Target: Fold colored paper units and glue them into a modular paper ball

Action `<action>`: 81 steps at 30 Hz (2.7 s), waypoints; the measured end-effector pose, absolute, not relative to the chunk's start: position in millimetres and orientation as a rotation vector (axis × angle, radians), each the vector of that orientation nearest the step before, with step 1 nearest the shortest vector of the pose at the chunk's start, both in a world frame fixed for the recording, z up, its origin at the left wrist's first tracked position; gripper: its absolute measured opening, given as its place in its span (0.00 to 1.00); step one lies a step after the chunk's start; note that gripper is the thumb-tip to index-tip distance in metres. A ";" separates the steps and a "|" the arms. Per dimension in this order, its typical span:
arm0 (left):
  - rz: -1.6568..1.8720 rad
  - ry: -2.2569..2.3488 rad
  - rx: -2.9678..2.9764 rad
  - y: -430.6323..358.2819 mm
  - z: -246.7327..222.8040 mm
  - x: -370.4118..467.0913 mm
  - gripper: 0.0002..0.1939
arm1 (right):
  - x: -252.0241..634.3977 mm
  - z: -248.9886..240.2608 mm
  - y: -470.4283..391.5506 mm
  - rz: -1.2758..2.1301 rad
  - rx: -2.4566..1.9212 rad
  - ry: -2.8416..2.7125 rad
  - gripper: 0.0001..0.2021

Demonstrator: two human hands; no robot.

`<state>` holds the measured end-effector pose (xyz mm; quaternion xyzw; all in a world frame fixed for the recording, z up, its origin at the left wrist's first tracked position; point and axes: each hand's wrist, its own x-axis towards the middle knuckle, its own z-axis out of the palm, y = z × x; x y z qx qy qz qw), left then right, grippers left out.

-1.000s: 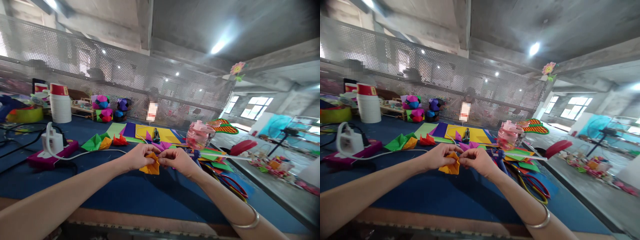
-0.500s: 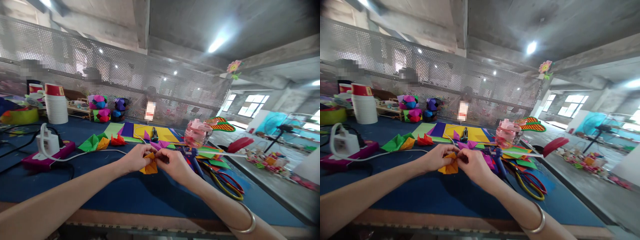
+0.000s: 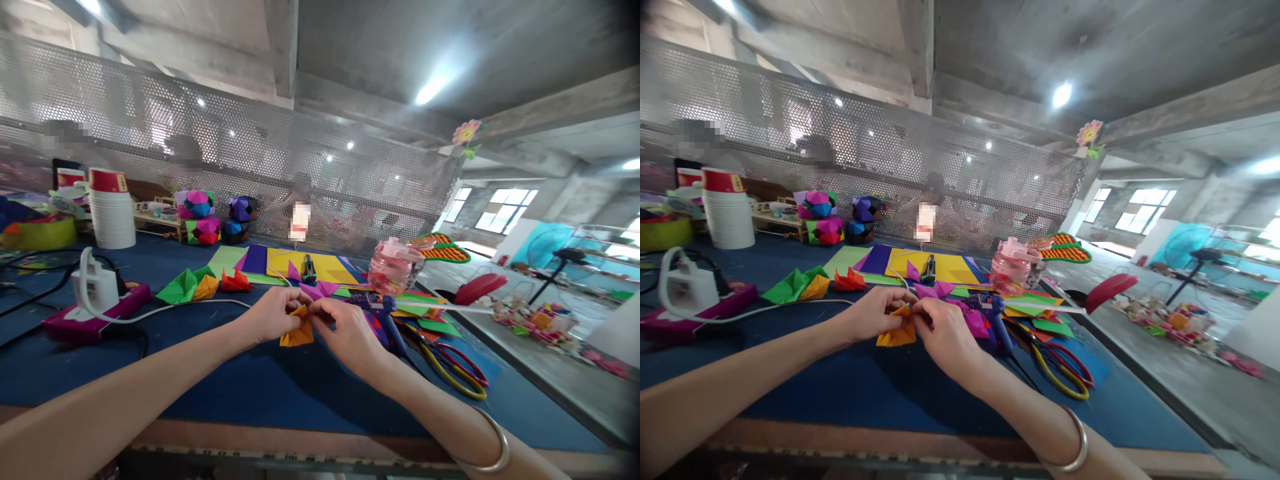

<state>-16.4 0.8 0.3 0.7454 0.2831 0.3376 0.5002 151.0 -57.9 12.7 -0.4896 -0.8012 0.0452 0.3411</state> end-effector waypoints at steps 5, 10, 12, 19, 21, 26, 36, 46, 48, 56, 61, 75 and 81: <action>0.869 0.725 1.724 -0.1 4.3 -16.5 0.19 | 154.5 11.9 -55.5 0.207 -1.251 -2.024 0.11; 0.956 0.728 1.760 -1.4 6.9 -17.4 0.21 | 154.4 12.5 -52.8 0.366 -1.313 -1.929 0.09; 0.978 0.739 1.830 -1.4 5.3 -17.1 0.21 | 152.7 12.8 -53.4 0.343 -1.343 -1.941 0.07; 1.116 0.844 2.192 -9.3 1.0 -11.8 0.15 | 152.5 13.3 -53.9 0.025 -1.382 -2.006 0.03; 1.124 0.890 2.297 -11.9 0.3 -11.4 0.13 | 153.1 13.4 -53.4 -0.005 -1.381 -2.012 0.03; 1.084 0.957 2.492 -12.7 -3.3 -11.7 0.09 | 152.1 10.8 -52.4 -0.093 -1.402 -2.033 0.05; 1.210 0.960 2.581 -20.0 -5.5 -11.1 0.06 | 149.2 3.9 -58.6 -0.278 -1.238 -2.089 0.09; 1.317 1.016 2.333 -18.3 8.4 -14.0 0.07 | 152.5 14.3 -57.6 -0.023 -1.189 -1.996 0.03; 1.351 1.025 2.229 -16.3 11.4 -15.2 0.07 | 152.6 16.2 -58.8 0.065 -1.192 -1.981 0.06; 1.376 0.962 1.865 -1.6 9.7 -14.9 0.08 | 151.4 10.1 -56.2 0.261 -1.286 -2.029 0.10; 1.304 0.925 1.846 0.4 2.2 -11.0 0.10 | 155.6 10.8 -51.1 0.174 -1.320 -1.981 0.09; 1.147 0.845 2.240 -5.8 -1.4 -10.8 0.17 | 165.6 7.2 -46.9 -0.282 -1.324 -2.153 0.07; 1.149 0.917 2.252 -2.7 -1.6 -13.3 0.14 | 162.5 12.1 -52.3 -0.183 -1.341 -2.114 0.12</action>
